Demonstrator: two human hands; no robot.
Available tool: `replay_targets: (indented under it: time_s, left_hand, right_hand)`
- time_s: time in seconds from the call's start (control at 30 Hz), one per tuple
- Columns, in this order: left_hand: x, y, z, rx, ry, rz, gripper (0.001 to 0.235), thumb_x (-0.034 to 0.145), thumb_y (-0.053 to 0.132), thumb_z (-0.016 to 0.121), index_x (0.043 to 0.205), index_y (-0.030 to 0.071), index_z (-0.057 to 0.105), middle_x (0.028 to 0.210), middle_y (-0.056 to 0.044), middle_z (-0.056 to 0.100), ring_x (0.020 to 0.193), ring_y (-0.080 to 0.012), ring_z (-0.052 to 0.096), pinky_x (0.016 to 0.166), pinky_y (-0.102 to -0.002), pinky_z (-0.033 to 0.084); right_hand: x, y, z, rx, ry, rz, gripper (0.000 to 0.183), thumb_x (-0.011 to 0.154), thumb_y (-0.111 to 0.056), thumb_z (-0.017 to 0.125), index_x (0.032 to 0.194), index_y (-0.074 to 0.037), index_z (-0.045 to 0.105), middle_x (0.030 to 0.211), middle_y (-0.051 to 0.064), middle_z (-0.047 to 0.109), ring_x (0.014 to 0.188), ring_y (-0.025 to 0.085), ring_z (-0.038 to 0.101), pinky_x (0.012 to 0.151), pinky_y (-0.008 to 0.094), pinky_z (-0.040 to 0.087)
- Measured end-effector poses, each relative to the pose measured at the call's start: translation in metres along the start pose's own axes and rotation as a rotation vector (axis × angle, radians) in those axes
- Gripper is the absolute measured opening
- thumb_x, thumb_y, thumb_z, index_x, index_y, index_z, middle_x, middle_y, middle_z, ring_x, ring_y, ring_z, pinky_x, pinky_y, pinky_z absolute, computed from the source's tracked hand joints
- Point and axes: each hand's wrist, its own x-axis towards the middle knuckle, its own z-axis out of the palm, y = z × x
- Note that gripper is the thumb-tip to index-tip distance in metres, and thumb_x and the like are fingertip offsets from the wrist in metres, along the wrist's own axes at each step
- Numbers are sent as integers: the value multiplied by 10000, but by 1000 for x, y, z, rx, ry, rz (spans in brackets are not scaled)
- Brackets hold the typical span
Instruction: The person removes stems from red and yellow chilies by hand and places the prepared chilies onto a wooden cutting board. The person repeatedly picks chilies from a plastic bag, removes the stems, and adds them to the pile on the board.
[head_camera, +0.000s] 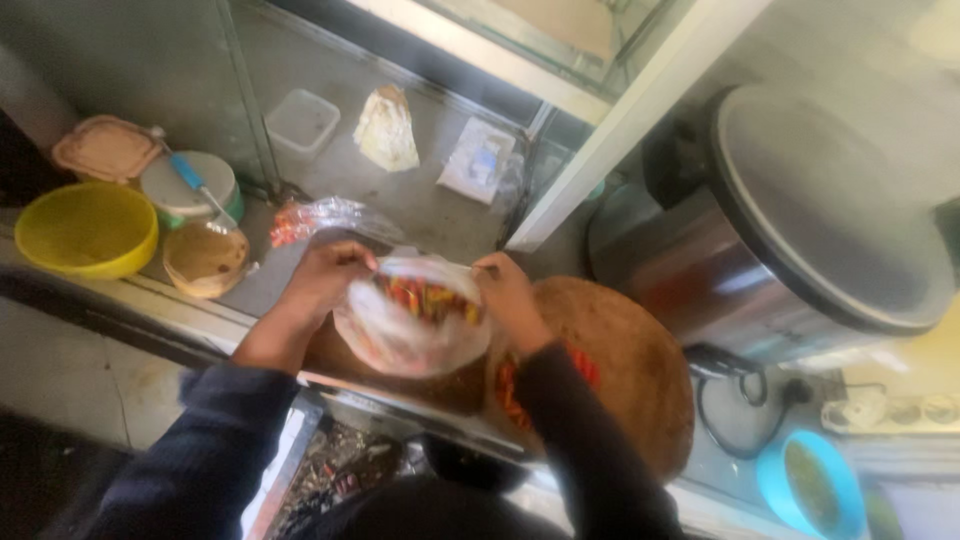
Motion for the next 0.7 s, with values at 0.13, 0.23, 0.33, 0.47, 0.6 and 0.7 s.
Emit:
replay_targets:
  time_s: [0.13,0.23,0.33,0.47,0.6,0.7]
  left_hand:
    - [-40,57,38,572,318,343,138,904,140,706,1028,108,758,1056,-109,770,981,-287,720,893,-375,552]
    - [-77,75,74,904,428,573,152,892,167,711,1019,133,786,1200,-86,721,1172,-314,625,1018,-503,486]
    - [-94,88,91,1164,299,389,327,816,311,779,1114,187,729,1432,-94,573,1395,-360,433,1069,-649,356]
    - [-126,78,93,1225,124,73,914,700,423,839,1506,279,433,1679,-59,226,1538,-359,119,1146,-669,170]
    - [-134,57,79,1042,134,190,1172,614,450,875,1607,247,286,1700,-69,195,1568,-376,124,1166,-606,122]
    - [-137,43,68,895,207,297,1036,694,415,860,1566,211,340,1653,-74,300,1537,-383,199,1225,-572,152]
  right_hand:
    - [-42,-62,6,-444,175,-390,83,923,-136,665,976,-73,658,917,141,702,889,307,685,804,414,535]
    - [-75,-91,10,-557,185,-623,81,925,-108,681,1003,-85,679,1024,152,692,1021,358,651,880,434,514]
    - [-95,-111,18,-552,-98,-546,392,867,-189,748,1225,-89,624,1265,151,640,1229,343,596,1019,412,486]
    - [-124,-120,24,-717,-302,-413,1037,639,-271,921,1497,-46,383,1537,258,324,1405,437,333,1129,462,331]
    - [-129,-114,27,-668,-302,-351,1124,596,-249,938,1516,-36,329,1585,264,233,1432,444,306,1131,447,335]
    - [-128,-109,19,-627,-277,-352,987,701,-223,860,1565,-100,398,1631,203,344,1438,400,408,1143,421,388]
